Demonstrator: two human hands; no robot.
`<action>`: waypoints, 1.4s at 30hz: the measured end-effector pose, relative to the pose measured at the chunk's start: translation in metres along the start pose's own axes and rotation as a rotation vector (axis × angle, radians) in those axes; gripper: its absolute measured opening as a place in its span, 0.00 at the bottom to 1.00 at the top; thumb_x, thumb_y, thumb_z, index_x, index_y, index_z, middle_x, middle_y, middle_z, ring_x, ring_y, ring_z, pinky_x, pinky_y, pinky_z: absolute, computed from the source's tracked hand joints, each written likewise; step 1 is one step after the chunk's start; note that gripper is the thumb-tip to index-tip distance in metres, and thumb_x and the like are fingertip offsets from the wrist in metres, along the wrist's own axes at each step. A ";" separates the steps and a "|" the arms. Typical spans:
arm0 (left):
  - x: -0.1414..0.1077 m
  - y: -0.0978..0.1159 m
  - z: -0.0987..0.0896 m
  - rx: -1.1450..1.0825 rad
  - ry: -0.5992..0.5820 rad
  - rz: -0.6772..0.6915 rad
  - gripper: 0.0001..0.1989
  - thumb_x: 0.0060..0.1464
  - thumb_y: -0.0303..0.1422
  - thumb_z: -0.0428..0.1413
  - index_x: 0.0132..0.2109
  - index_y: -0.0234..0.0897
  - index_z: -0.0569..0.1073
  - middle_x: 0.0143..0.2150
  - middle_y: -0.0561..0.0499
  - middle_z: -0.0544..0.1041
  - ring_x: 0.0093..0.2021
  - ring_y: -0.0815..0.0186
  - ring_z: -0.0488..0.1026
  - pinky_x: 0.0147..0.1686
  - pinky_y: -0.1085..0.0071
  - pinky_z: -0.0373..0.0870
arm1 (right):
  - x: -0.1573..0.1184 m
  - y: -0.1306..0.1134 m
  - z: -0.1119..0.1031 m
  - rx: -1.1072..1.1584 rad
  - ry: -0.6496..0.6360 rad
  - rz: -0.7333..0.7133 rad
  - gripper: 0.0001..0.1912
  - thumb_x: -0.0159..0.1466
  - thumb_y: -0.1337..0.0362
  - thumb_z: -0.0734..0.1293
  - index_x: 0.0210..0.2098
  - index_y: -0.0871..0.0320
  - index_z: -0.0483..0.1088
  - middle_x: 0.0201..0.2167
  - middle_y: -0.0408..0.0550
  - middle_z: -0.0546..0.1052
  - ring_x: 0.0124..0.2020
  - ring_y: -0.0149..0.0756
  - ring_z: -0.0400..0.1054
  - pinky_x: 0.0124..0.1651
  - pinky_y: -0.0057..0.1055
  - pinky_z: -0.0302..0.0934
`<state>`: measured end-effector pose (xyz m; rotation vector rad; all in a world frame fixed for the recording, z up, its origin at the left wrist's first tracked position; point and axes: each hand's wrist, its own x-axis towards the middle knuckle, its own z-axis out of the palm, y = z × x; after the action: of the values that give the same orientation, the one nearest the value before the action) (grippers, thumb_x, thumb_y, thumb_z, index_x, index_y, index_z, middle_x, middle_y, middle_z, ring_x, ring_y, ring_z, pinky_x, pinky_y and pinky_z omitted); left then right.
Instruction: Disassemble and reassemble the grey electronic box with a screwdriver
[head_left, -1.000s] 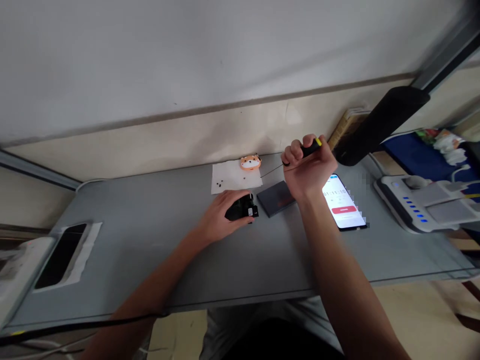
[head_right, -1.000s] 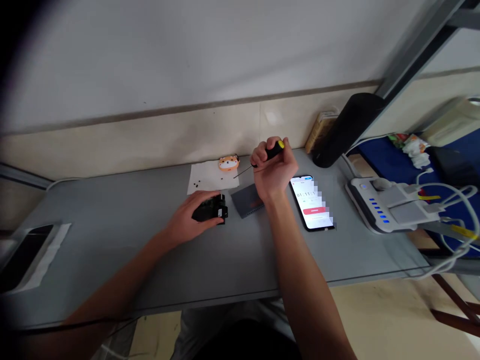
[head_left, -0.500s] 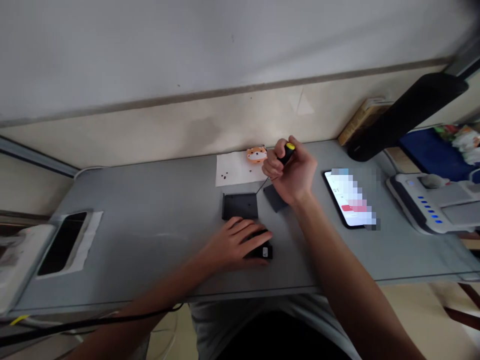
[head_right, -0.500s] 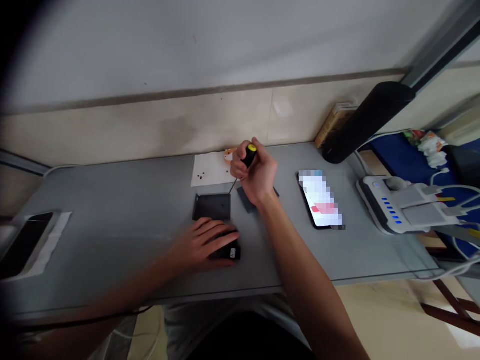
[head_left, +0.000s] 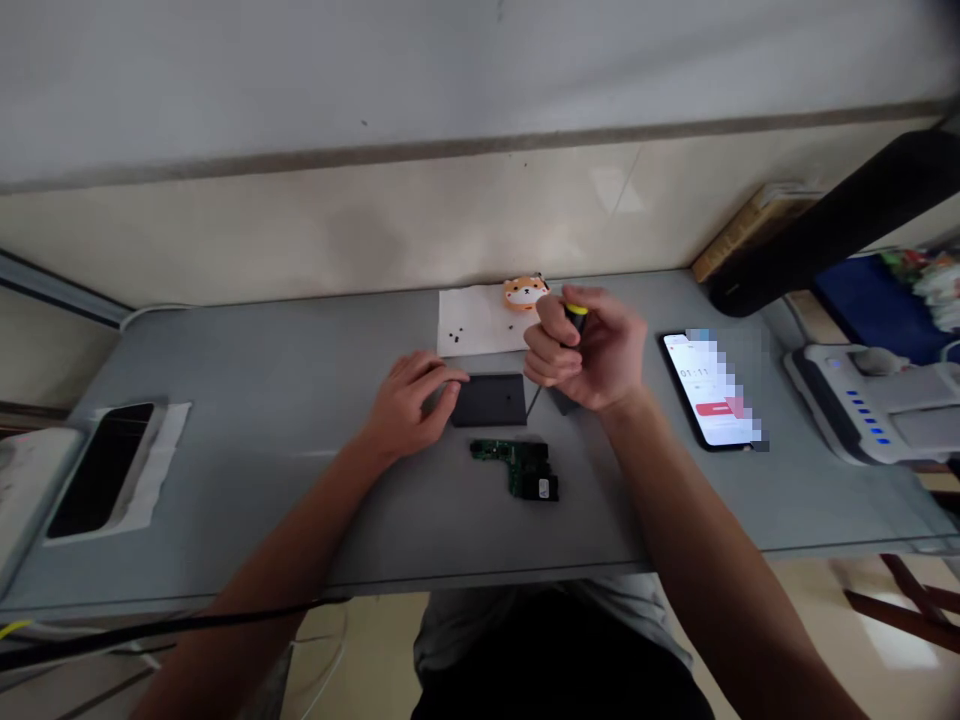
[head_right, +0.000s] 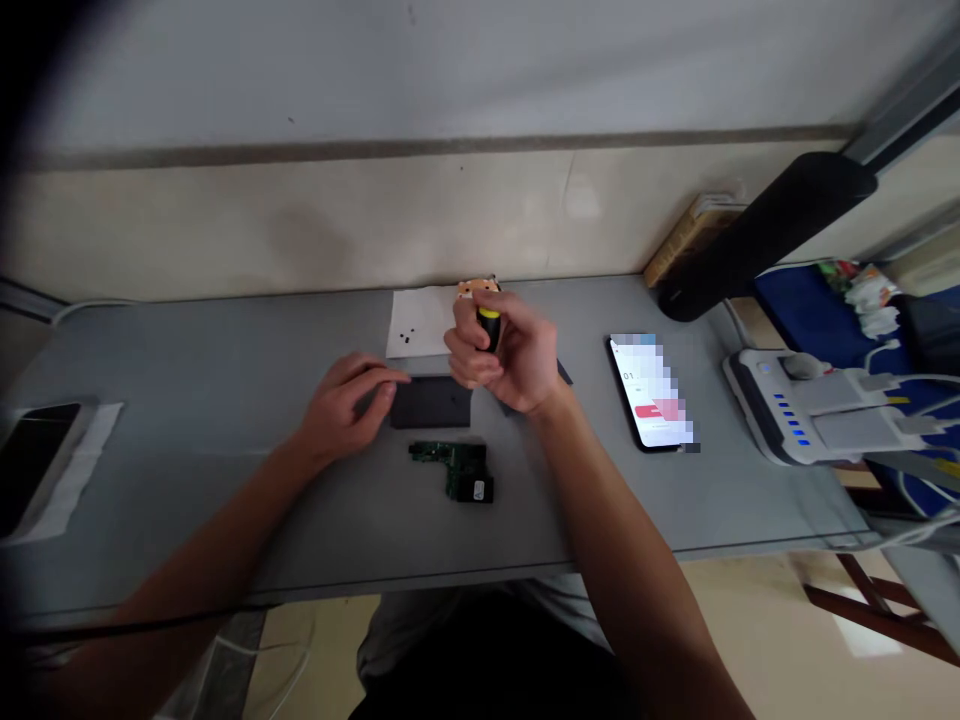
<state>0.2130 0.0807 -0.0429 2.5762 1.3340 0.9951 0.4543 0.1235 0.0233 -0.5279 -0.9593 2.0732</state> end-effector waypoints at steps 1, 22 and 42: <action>-0.001 0.001 0.001 0.010 -0.010 0.020 0.14 0.69 0.33 0.47 0.43 0.39 0.79 0.36 0.47 0.76 0.38 0.61 0.74 0.43 0.62 0.71 | -0.002 0.000 -0.002 -0.027 -0.070 0.041 0.26 0.72 0.47 0.59 0.21 0.51 0.49 0.13 0.34 0.50 0.14 0.25 0.41 0.18 0.27 0.49; -0.015 0.040 0.020 -0.037 -0.310 0.341 0.22 0.65 0.53 0.55 0.54 0.42 0.78 0.50 0.44 0.79 0.52 0.50 0.73 0.53 0.53 0.68 | -0.002 0.019 -0.001 -0.102 -0.772 0.330 0.21 0.69 0.59 0.62 0.20 0.57 0.63 0.13 0.36 0.57 0.13 0.22 0.46 0.15 0.24 0.42; -0.011 0.042 0.015 -0.009 -0.496 0.286 0.19 0.66 0.47 0.56 0.56 0.43 0.78 0.53 0.44 0.80 0.53 0.51 0.73 0.56 0.50 0.63 | -0.003 0.019 0.005 -0.083 -0.778 0.300 0.18 0.66 0.66 0.61 0.19 0.57 0.63 0.12 0.36 0.56 0.14 0.24 0.47 0.17 0.23 0.44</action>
<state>0.2463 0.0498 -0.0456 2.7960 0.8515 0.3340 0.4439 0.1115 0.0116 0.1424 -1.4717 2.5774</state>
